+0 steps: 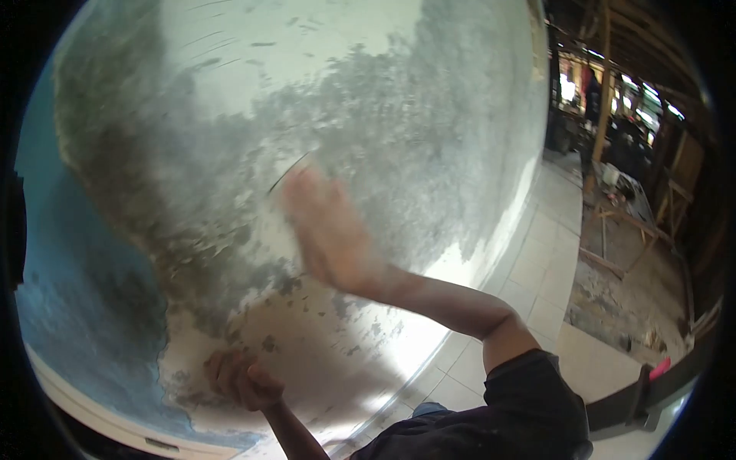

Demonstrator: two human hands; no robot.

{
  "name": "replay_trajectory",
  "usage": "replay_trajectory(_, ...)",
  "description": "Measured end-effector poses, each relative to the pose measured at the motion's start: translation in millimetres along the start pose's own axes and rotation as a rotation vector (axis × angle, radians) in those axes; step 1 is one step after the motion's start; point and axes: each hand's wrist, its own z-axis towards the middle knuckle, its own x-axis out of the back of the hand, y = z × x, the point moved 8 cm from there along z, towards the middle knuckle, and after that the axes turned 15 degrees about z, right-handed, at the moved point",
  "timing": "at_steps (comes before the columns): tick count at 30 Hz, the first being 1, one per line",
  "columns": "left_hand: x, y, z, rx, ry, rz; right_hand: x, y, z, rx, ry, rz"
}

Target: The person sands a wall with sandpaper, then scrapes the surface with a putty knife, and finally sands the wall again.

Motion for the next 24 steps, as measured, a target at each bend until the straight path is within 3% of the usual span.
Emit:
replay_trajectory(2,-1.3,-2.7,-4.7,0.017,-0.007,-0.022,-17.5,-12.5,-16.8,0.189,-0.18,0.096)
replay_trajectory(5,-0.1,-0.6,-4.5,0.012,0.003,0.031,2.3,9.9,-0.3,0.196,-0.131,-0.072)
replay_trajectory(8,-2.3,-0.4,-3.3,0.037,-0.03,0.032,17.6,20.0,11.5,0.05,0.139,0.058)
replay_trajectory(11,-2.5,-0.5,-4.7,-0.003,-0.016,0.044,-27.6,3.0,-17.3,0.189,-0.081,0.068)
replay_trajectory(14,-2.5,-1.7,-5.5,-0.019,-0.015,0.024,-25.8,14.8,-7.0,0.063,-0.249,0.102)
replay_trajectory(17,-1.8,-0.9,-5.2,0.03,-0.006,0.038,14.4,21.0,14.6,0.039,-0.029,0.062)
replay_trajectory(20,-2.6,-0.1,-5.0,0.067,0.01,0.015,-5.1,5.8,7.7,0.032,-0.04,0.022)
replay_trajectory(24,-0.5,-1.0,-4.0,0.072,0.009,0.023,-29.1,5.1,-27.7,0.175,-0.244,0.002)
